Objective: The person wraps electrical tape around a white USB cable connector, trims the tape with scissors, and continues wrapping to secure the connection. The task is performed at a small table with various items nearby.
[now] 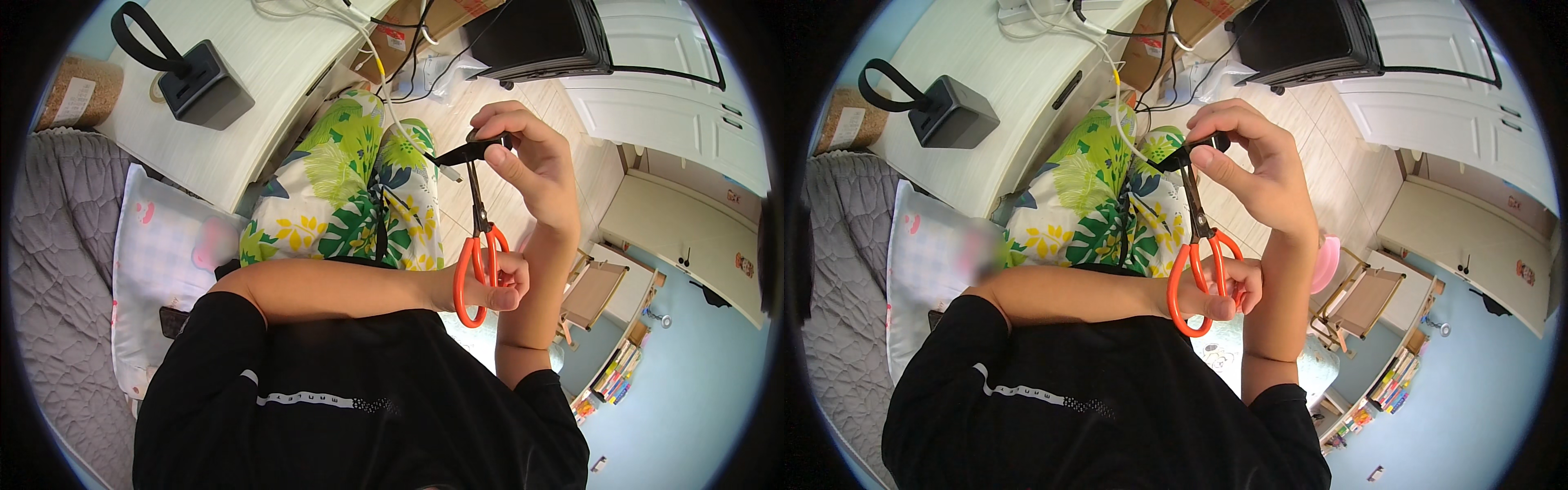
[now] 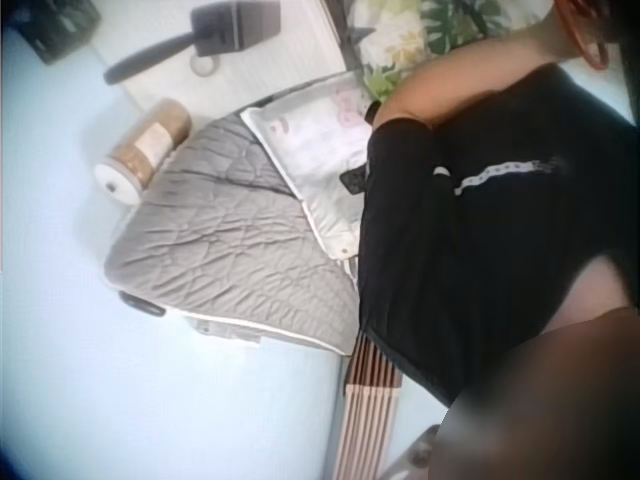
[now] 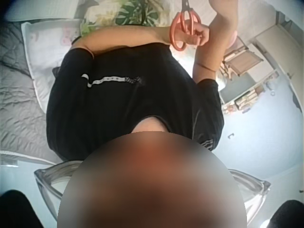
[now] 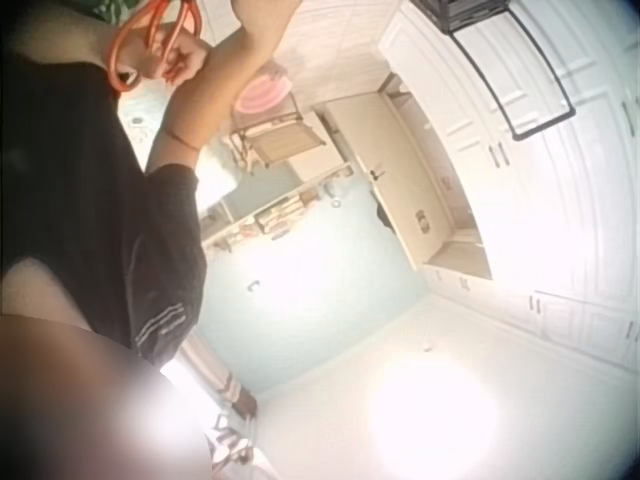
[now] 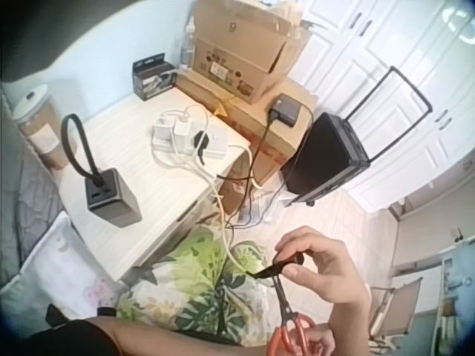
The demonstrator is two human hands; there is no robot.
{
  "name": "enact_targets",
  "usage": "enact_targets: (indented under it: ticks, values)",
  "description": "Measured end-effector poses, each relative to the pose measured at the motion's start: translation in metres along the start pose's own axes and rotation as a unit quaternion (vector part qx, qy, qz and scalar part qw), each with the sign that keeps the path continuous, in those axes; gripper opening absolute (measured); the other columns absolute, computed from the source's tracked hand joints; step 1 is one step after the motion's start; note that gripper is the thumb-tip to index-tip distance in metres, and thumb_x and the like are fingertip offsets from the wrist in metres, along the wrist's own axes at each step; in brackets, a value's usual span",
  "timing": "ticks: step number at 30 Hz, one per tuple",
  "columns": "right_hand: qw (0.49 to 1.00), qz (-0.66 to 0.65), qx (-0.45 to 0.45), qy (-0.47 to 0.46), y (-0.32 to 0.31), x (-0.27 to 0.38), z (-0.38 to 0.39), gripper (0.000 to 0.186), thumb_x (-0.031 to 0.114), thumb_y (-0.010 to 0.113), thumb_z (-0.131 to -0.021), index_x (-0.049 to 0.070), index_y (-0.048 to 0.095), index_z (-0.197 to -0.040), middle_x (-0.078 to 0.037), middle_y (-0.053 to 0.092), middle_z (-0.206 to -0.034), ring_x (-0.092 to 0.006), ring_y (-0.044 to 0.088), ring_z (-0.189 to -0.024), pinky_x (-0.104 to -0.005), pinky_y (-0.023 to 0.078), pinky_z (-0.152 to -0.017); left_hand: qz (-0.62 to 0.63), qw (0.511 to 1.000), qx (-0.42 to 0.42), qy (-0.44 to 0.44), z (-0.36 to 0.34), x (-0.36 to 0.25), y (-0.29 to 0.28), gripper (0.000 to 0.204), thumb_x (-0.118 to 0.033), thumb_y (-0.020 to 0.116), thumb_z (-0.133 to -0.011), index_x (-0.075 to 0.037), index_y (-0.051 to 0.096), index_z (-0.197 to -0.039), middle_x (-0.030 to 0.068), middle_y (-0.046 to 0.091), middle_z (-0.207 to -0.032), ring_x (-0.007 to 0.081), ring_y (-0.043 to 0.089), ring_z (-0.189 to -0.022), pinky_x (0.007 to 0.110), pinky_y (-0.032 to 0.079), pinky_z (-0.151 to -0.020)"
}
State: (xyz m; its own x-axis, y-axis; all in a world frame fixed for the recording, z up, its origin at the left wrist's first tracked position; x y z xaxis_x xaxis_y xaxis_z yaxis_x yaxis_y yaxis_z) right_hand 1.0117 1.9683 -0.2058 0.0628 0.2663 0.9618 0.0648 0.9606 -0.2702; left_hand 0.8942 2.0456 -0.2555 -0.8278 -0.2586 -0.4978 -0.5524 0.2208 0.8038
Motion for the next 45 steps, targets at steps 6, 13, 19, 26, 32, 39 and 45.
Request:
enact_targets:
  ticks: [6, 13, 19, 26, 32, 39, 45]
  values:
    - [1.0, -0.007, -0.011, 0.014, -0.002, -0.003, 0.002, 0.018, 0.006, 0.071, -0.081, 0.001, 0.065, -0.096, -0.009, 0.059, -0.105, -0.0177, 0.055, -0.096, -0.0309, 0.042, -0.088, -0.028, 0.999, -0.015, 0.006, 0.0, -0.003, -0.005, 0.054, -0.061, 0.065, -0.081, -0.008, 0.054, -0.082, -0.0014, 0.05, -0.08, 0.0089, 0.047, -0.074, 0.025, 0.038, -0.065]
    - [1.0, -0.01, -0.019, 0.017, -0.001, -0.006, 0.006, 0.017, 0.006, 0.072, -0.08, 0.0, 0.065, -0.095, -0.01, 0.059, -0.105, -0.0188, 0.055, -0.097, -0.0322, 0.042, -0.089, -0.06, 0.998, -0.028, -0.012, -0.001, -0.009, -0.01, 0.062, -0.069, 0.057, -0.082, -0.007, 0.053, -0.081, -0.0006, 0.045, -0.084, 0.0104, 0.044, -0.075, 0.026, 0.036, -0.067]
    - [0.999, -0.02, -0.036, 0.017, -0.004, -0.005, 0.007, 0.016, 0.005, 0.07, -0.081, 0.001, 0.065, -0.095, -0.009, 0.06, -0.105, -0.0177, 0.055, -0.095, -0.0307, 0.042, -0.086, -0.086, 0.996, -0.031, -0.002, -0.002, -0.008, -0.014, 0.062, -0.068, 0.053, -0.085, -0.006, 0.051, -0.079, 0.0002, 0.043, -0.084, 0.0111, 0.044, -0.075, 0.026, 0.035, -0.066]
    - [0.998, -0.036, -0.043, -0.013, -0.012, 0.0, 0.007, 0.017, 0.006, 0.069, -0.081, 0.0, 0.063, -0.096, -0.009, 0.06, -0.105, -0.0173, 0.054, -0.095, -0.0299, 0.042, -0.085, -0.026, 0.998, -0.056, -0.027, 0.001, 0.003, -0.017, 0.066, -0.065, 0.052, -0.087, -0.006, 0.046, -0.06, 0.0023, 0.038, -0.083, 0.0116, 0.041, -0.068, 0.027, 0.035, -0.059]
    - [0.997, -0.065, -0.048, -0.015, -0.007, -0.002, 0.005, 0.016, 0.005, 0.068, -0.082, 0.0, 0.063, -0.096, -0.01, 0.06, -0.104, -0.0179, 0.055, -0.096, -0.0309, 0.042, -0.087, -0.03, 0.997, -0.066, -0.028, 0.005, -0.001, -0.018, 0.068, -0.065, 0.051, -0.087, -0.006, 0.041, -0.054, 0.0022, 0.037, -0.083, 0.0113, 0.039, -0.061, 0.025, 0.033, -0.054]
    - [0.993, -0.101, -0.057, -0.016, -0.002, -0.013, 0.008, 0.016, 0.005, 0.068, -0.082, 0.0, 0.063, -0.097, -0.01, 0.06, -0.104, -0.0177, 0.055, -0.096, -0.031, 0.042, -0.088, -0.015, 0.991, -0.116, -0.072, 0.018, 0.002, -0.027, 0.053, -0.055, 0.056, -0.091, -0.007, 0.044, -0.069, 0.0002, 0.041, -0.063, 0.0083, 0.04, -0.053, 0.024, 0.033, -0.049]
    - [0.989, -0.122, -0.08, -0.023, -0.002, -0.021, 0.007, 0.017, 0.009, 0.066, -0.085, -0.001, 0.062, -0.098, -0.009, 0.061, -0.103, -0.017, 0.055, -0.096, -0.0302, 0.042, -0.089, -0.065, 0.99, -0.103, -0.078, 0.023, 0.0, -0.021, 0.055, -0.051, 0.057, -0.092, -0.006, 0.046, -0.062, 0.001, 0.042, -0.061, 0.0109, 0.044, -0.054, 0.026, 0.035, -0.05]
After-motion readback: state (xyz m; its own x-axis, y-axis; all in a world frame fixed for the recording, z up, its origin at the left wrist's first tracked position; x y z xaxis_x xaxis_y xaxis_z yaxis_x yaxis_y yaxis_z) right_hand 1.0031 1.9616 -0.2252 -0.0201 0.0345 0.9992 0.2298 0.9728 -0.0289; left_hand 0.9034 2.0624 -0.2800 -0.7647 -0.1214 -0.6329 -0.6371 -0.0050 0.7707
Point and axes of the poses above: each hand's wrist, its own z-axis away from the middle knuckle, its own y-axis out of the palm, x = y × z, the point moved 8 cm from there along -z, towards the middle knuckle
